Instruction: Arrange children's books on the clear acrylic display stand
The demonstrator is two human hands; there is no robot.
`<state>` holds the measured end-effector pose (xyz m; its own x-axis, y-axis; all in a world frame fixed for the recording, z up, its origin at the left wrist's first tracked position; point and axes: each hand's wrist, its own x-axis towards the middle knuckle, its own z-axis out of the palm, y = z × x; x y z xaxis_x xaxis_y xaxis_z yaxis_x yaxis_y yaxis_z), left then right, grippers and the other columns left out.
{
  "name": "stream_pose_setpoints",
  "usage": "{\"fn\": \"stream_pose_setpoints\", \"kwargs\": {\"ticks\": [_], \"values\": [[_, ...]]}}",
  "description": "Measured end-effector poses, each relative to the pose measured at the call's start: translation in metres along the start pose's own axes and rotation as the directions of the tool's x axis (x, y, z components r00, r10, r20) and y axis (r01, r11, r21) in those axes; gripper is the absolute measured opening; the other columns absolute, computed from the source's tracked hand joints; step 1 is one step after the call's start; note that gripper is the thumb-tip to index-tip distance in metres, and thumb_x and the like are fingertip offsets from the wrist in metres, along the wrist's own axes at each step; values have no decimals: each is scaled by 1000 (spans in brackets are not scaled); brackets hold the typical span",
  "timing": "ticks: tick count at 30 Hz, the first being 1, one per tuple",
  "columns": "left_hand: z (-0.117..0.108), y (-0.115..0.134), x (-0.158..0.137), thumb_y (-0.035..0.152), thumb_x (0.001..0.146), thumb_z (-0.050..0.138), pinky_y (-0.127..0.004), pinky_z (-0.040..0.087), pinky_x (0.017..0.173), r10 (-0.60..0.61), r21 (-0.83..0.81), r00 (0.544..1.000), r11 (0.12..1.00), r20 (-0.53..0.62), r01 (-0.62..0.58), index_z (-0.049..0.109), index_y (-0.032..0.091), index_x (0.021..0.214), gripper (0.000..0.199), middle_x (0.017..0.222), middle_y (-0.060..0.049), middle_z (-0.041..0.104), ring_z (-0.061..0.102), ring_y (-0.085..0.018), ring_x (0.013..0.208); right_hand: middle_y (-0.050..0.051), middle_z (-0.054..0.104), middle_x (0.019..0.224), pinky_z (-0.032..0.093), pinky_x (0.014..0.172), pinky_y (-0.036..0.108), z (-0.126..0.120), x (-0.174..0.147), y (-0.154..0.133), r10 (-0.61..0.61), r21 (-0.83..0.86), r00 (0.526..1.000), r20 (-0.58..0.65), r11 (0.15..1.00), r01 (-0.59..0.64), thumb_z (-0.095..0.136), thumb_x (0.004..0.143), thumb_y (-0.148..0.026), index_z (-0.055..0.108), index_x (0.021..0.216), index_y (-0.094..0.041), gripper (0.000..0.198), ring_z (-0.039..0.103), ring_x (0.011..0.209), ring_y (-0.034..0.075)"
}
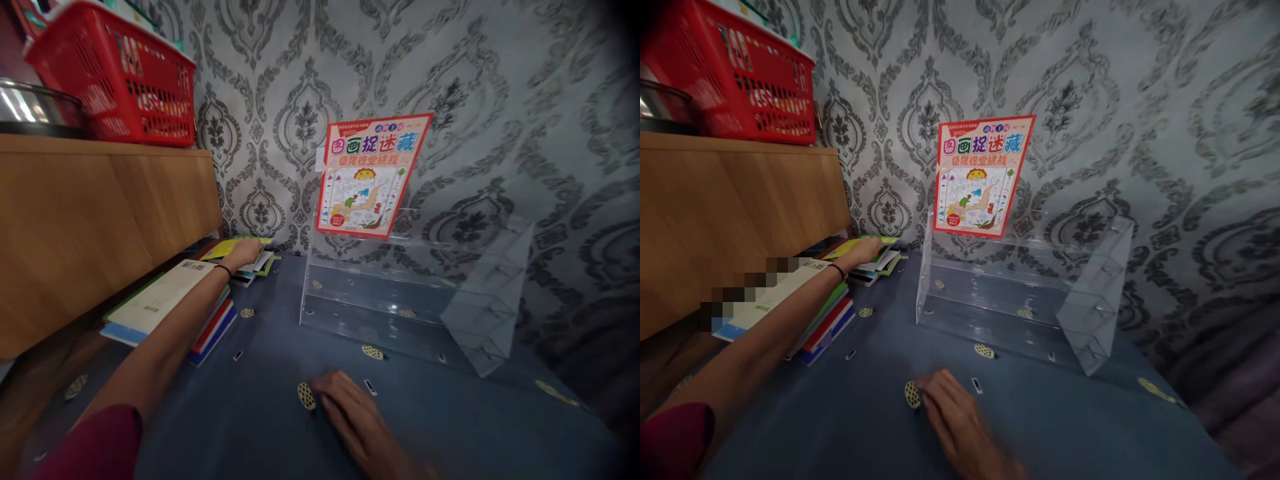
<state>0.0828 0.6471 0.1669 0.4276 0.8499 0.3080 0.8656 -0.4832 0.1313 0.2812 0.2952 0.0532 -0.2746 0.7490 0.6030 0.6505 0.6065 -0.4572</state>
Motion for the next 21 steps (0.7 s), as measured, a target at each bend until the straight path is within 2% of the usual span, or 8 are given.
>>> {"fn": "stream_pose_setpoints", "kwargs": {"ticks": [3, 6, 10, 12, 14, 17, 19, 21], "values": [[-24, -13, 4, 34, 102, 53, -45, 53, 99, -102, -113, 980, 990, -168, 84, 67, 16, 120, 29, 123, -13, 70, 66, -26, 114, 6, 74, 103, 60, 92, 35, 1, 3, -12, 94, 112, 994, 55, 989, -100, 43, 107, -30, 65, 117, -26, 25, 72, 100, 20], [-49, -28, 1, 29, 106, 38, -42, 48, 105, -162, -243, 924, 967, -347, 78, 69, 14, 125, 40, 128, -16, 71, 65, -30, 122, 5, 73, 103, 58, 93, 34, 3, 11, -24, 154, 188, 975, 163, 965, -184, 42, 107, -35, 67, 114, -26, 28, 71, 100, 19], [-76, -45, -11, 33, 106, 30, -39, 47, 108, -185, -366, 822, 930, -538, -30, 63, 10, 136, 50, 138, -16, 66, 62, -27, 128, 6, 74, 102, 54, 99, 38, 13, 21, -29, 200, 240, 953, 226, 937, -254, 41, 106, -46, 70, 112, -26, 36, 70, 102, 21], [-87, -49, -19, 35, 106, 27, -38, 47, 110, -186, -392, 775, 916, -604, -86, 59, 7, 139, 54, 141, -17, 63, 61, -25, 130, 6, 74, 101, 54, 97, 41, 19, 26, -27, 249, 272, 939, 237, 911, -311, 40, 104, -51, 72, 109, -26, 41, 70, 99, 23], [-97, -47, -31, 41, 106, 29, -39, 47, 111, -185, -430, 707, 884, -683, -184, 58, 5, 139, 57, 141, -19, 63, 61, -26, 129, 8, 74, 102, 56, 91, 42, 25, 34, -23, 305, 340, 919, 250, 861, -378, 42, 102, -58, 73, 107, -24, 46, 70, 96, 24], [-108, -28, -62, 51, 104, 38, -42, 46, 113, -120, -417, 589, 816, -799, -401, 62, 10, 136, 57, 138, -17, 65, 62, -27, 129, 12, 73, 107, 58, 79, 40, 28, 53, -16, 369, 562, 893, 258, 694, -449, 50, 94, -69, 73, 113, -22, 55, 69, 99, 28], [-109, -5, -97, 47, 105, 40, -40, 47, 113, 23, -332, 585, 806, -811, -491, 60, 16, 139, 50, 138, -11, 67, 61, -23, 131, 15, 73, 112, 58, 72, 37, 25, 68, -15, 427, 731, 866, 260, 499, -465, 59, 86, -74, 72, 116, -21, 62, 69, 104, 30], [-100, 23, -142, 37, 107, 39, -36, 49, 112, 199, -241, 626, 803, -754, -546, 54, 22, 145, 43, 132, -6, 71, 63, -19, 128, 16, 72, 119, 58, 73, 37, 19, 79, -18, 470, 846, 837, 281, 290, -448, 66, 80, -77, 71, 118, -22, 67, 69, 108, 30]]}}
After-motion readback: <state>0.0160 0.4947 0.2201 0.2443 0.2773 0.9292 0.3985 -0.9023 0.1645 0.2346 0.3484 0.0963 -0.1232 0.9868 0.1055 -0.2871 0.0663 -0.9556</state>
